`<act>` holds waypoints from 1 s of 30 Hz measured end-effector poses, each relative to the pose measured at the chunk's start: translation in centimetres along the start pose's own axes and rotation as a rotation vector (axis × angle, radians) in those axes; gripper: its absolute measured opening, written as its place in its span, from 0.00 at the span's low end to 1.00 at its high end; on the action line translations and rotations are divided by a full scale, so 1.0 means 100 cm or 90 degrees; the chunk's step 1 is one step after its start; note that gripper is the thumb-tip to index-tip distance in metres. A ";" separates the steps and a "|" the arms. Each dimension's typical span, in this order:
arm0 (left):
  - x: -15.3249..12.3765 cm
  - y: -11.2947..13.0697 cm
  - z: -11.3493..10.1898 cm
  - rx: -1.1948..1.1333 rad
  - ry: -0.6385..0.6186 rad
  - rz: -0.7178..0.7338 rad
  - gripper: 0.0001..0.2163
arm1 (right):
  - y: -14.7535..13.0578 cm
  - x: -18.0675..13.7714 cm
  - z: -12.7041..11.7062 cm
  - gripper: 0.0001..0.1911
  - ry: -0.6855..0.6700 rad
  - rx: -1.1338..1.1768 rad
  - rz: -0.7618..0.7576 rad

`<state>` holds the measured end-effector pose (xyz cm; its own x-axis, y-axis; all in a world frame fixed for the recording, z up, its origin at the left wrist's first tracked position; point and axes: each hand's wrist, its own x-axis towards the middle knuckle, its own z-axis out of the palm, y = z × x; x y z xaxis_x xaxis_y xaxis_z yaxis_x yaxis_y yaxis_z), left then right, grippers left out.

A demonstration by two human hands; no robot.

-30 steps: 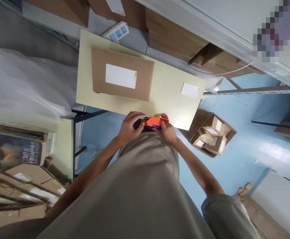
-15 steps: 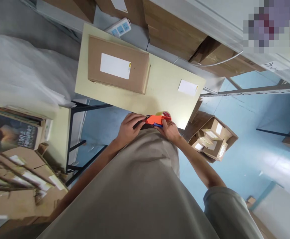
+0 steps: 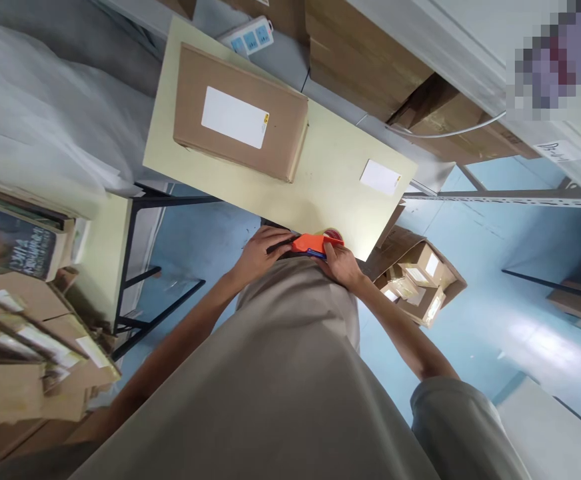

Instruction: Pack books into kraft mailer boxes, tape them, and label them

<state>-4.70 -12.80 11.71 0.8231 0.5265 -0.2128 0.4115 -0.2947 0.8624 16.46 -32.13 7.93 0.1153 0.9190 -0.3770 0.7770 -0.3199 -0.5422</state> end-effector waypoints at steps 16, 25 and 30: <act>0.025 -0.032 0.014 -0.125 -0.036 -0.185 0.09 | -0.012 0.016 -0.040 0.38 -0.206 -0.125 0.088; 0.032 -0.050 0.030 -0.103 -0.004 -0.159 0.06 | -0.012 0.019 -0.067 0.36 -0.239 -0.136 0.120; 0.044 -0.087 0.002 -0.024 0.143 -0.205 0.07 | 0.020 0.017 -0.097 0.34 -0.229 -0.195 0.192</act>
<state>-4.61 -8.09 3.20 0.5464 0.7503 -0.3721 0.6164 -0.0594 0.7852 24.22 -29.01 13.46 0.1836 0.6441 -0.7426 0.8929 -0.4252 -0.1481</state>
